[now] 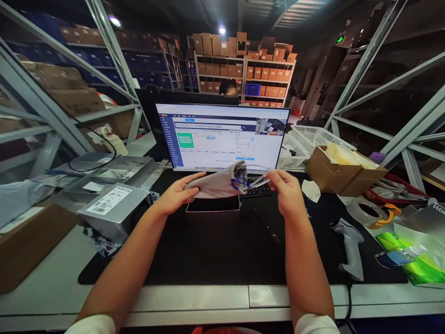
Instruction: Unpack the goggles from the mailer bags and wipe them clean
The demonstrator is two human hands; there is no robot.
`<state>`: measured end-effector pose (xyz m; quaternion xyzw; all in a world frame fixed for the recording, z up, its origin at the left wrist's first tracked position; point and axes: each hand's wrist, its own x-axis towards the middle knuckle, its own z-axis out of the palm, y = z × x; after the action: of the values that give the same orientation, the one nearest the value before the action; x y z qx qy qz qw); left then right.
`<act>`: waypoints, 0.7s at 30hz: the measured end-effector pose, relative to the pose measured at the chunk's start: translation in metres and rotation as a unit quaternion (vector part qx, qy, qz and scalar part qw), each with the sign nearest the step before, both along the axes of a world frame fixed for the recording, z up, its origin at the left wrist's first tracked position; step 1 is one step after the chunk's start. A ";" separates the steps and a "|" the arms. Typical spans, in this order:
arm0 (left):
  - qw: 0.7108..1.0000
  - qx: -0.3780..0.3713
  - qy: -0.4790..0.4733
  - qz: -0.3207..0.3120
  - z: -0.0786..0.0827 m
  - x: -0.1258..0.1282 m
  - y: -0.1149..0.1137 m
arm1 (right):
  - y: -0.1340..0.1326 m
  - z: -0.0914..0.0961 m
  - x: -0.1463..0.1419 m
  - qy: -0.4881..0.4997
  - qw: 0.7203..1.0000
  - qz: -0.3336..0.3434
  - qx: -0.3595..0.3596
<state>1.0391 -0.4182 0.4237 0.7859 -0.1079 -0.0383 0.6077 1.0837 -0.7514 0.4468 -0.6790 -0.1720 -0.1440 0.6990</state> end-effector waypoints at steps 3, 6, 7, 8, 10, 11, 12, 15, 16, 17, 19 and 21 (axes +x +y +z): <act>0.982 0.175 -0.045 0.054 -0.009 0.010 0.014 | -0.019 0.005 0.005 -0.006 0.997 -0.035 0.064; 0.912 0.392 -0.073 0.093 -0.022 0.017 0.012 | -0.034 0.009 0.004 -0.034 0.995 -0.042 0.079; 0.885 0.445 -0.088 0.106 -0.025 0.018 0.008 | -0.037 0.009 0.002 -0.039 0.996 -0.037 0.073; 0.864 0.481 -0.103 0.111 -0.028 0.018 0.002 | -0.039 0.009 0.000 -0.042 0.997 -0.030 0.064; 0.850 0.505 -0.120 0.088 -0.030 0.017 -0.011 | -0.039 0.010 -0.006 -0.045 0.998 -0.016 0.043; 0.854 0.503 -0.116 0.063 -0.031 0.015 -0.017 | -0.038 0.010 -0.008 -0.045 0.998 -0.010 0.035; 0.861 0.496 -0.107 0.037 -0.031 0.013 -0.024 | -0.037 0.010 -0.011 -0.045 0.999 -0.004 0.028; 0.871 0.481 -0.097 0.007 -0.034 0.009 -0.040 | -0.031 0.011 -0.016 -0.031 0.999 0.020 0.007; 0.877 0.471 -0.094 0.004 -0.037 0.009 -0.045 | -0.028 0.012 -0.018 -0.024 0.999 0.034 -0.002; 0.886 0.455 -0.087 -0.004 -0.039 0.009 -0.049 | -0.026 0.012 -0.020 -0.017 0.999 0.050 -0.013; 0.909 0.411 -0.062 -0.037 -0.044 0.012 -0.058 | -0.022 0.013 -0.022 -0.002 0.996 0.082 -0.044; 0.924 0.374 -0.045 -0.069 -0.047 0.016 -0.064 | -0.017 0.015 -0.025 0.013 0.992 0.103 -0.074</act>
<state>1.0555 -0.4825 0.3763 0.9476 -0.1665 -0.0823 0.2599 1.0584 -0.7681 0.4618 -0.7095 -0.2423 -0.0488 0.6600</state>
